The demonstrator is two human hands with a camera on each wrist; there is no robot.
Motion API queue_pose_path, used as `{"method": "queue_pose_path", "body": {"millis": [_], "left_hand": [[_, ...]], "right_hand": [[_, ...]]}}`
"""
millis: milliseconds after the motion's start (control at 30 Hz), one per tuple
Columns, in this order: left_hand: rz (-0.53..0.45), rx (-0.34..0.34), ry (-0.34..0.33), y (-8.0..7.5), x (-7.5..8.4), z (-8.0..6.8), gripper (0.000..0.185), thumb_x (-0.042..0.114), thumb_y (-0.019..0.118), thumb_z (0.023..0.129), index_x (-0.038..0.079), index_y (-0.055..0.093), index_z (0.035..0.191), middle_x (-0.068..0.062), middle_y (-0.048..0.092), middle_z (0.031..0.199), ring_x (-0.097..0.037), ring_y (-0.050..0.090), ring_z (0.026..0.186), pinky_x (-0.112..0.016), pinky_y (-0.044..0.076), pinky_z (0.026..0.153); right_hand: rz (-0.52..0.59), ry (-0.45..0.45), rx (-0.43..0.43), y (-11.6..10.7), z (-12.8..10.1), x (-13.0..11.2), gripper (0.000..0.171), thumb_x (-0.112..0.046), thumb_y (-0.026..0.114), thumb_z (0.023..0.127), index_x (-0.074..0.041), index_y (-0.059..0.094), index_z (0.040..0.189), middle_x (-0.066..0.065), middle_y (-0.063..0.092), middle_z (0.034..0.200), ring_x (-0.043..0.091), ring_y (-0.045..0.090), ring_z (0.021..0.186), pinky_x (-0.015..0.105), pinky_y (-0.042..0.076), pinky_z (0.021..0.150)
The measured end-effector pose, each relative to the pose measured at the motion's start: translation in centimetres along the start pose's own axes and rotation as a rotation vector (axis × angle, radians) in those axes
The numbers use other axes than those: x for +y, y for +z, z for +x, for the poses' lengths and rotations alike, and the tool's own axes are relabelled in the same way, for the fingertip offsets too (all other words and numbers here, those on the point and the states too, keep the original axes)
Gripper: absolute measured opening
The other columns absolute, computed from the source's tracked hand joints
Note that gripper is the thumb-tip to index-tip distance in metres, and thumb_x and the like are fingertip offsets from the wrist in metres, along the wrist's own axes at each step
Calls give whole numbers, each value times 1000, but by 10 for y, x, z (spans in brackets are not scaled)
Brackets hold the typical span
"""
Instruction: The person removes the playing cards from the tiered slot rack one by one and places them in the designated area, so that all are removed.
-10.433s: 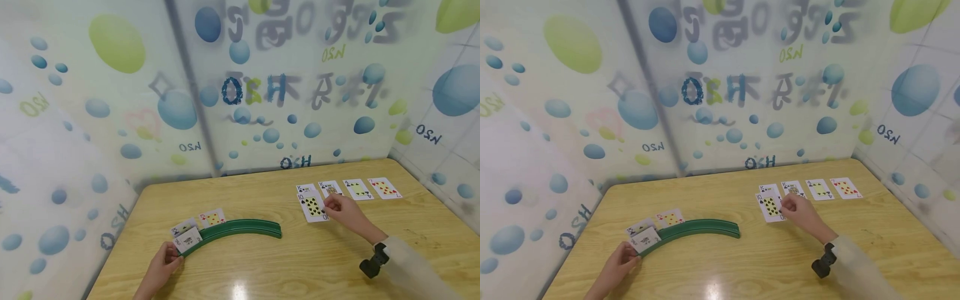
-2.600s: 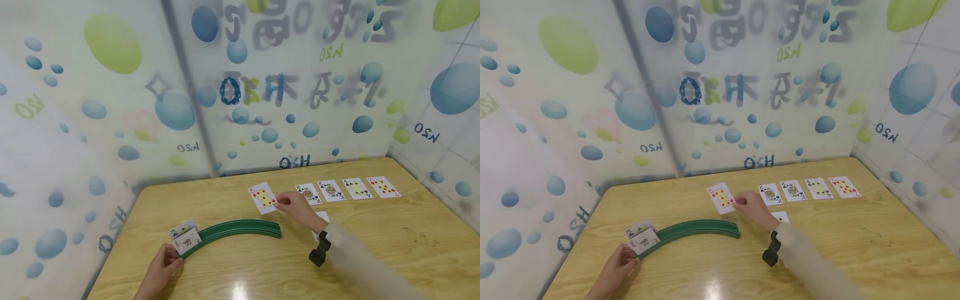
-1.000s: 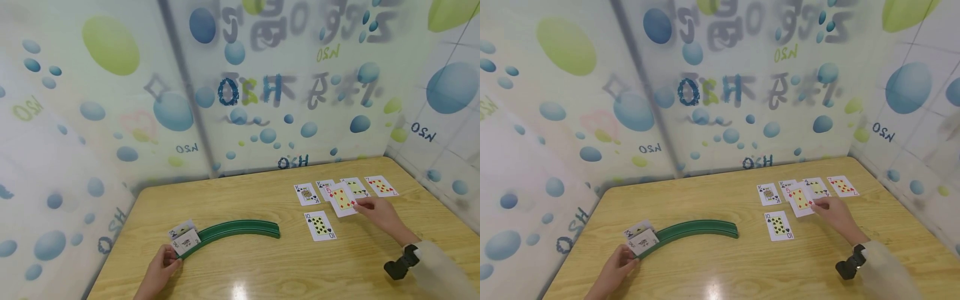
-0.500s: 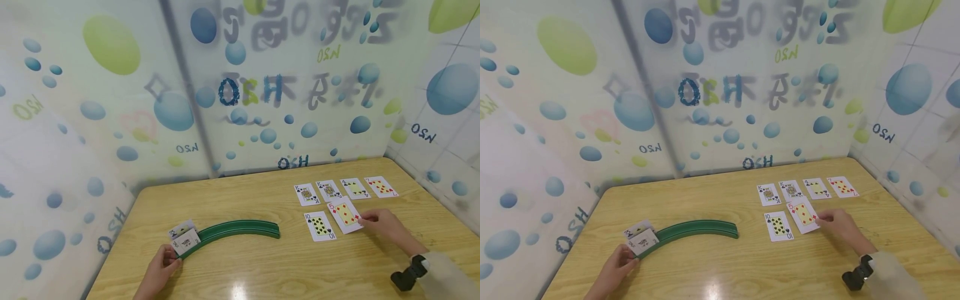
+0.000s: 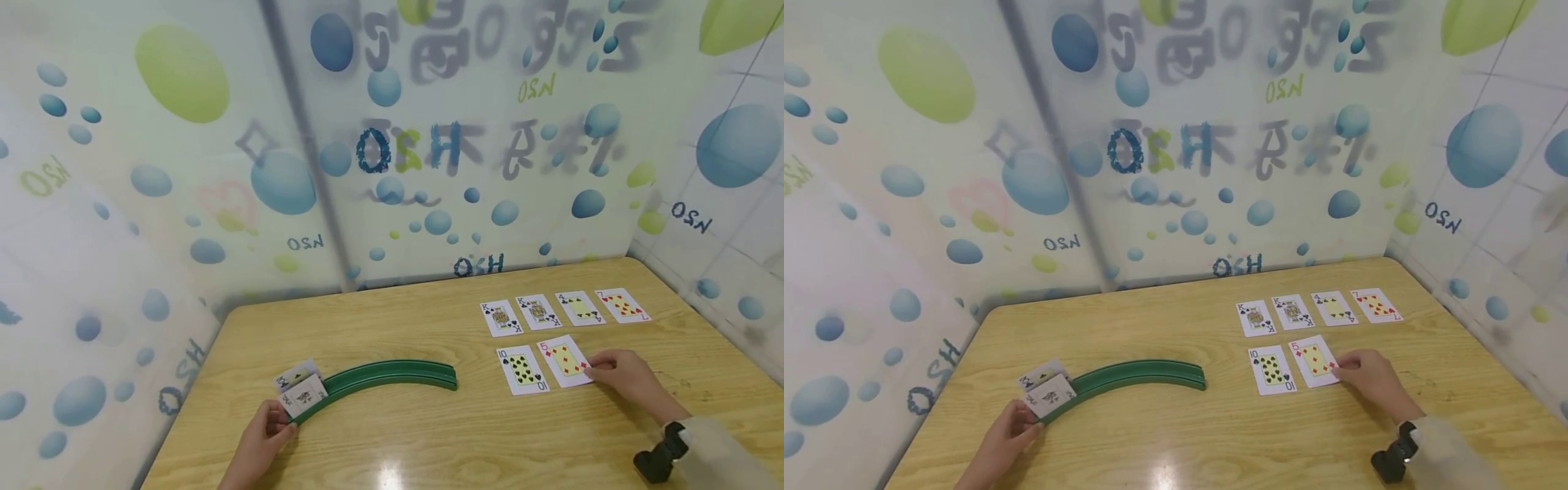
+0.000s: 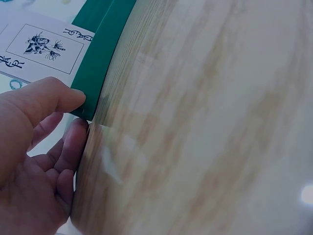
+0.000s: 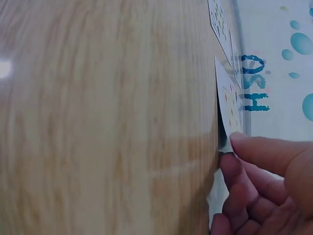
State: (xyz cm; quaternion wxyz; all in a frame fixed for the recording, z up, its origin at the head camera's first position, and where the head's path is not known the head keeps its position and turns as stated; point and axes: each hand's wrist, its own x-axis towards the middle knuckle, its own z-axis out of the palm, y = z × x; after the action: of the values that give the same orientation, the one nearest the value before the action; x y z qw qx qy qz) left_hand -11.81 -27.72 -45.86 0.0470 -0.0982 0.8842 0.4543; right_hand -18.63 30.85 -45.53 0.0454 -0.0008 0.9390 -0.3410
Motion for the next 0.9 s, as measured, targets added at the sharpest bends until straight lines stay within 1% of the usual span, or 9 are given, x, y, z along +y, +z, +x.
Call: {"method": "queue_pose_path", "body": {"millis": [233,500,600,800,900], "left_hand": [[-33,-1,-1,1,0,-2,27,3,60,88,-3,40,105,-12,51,97,-19,51,84,-27,45,68],[-24,1,9,0,0,-2,28,3,60,88,-3,40,106,-12,51,97,-19,51,84,-27,45,69],[-23,1,4,0,0,-2,27,3,59,88,-3,40,106,-12,51,98,-19,51,84,-28,45,69],[-21,1,4,0,-1,-2,27,3,59,89,-3,40,107,-12,51,98,-19,51,85,-28,45,69],[-21,3,6,0,-1,-2,28,3,59,88,-3,40,107,-12,52,98,-19,51,85,-28,45,69]], "right_hand": [[22,63,-18,0,-1,0,36,-18,69,81,12,61,100,9,62,82,18,54,72,32,42,62],[31,48,-13,-1,-2,-1,34,-19,70,81,11,61,96,11,62,83,20,54,73,32,42,62],[22,46,-12,0,-3,-1,35,-19,69,80,11,61,97,10,62,83,18,54,71,32,42,61],[7,58,-12,0,-3,-1,35,-19,68,81,11,60,98,12,61,85,21,54,73,32,41,61],[7,47,-9,0,-2,-1,35,-19,69,81,11,60,98,12,61,84,20,54,73,33,41,61]]}}
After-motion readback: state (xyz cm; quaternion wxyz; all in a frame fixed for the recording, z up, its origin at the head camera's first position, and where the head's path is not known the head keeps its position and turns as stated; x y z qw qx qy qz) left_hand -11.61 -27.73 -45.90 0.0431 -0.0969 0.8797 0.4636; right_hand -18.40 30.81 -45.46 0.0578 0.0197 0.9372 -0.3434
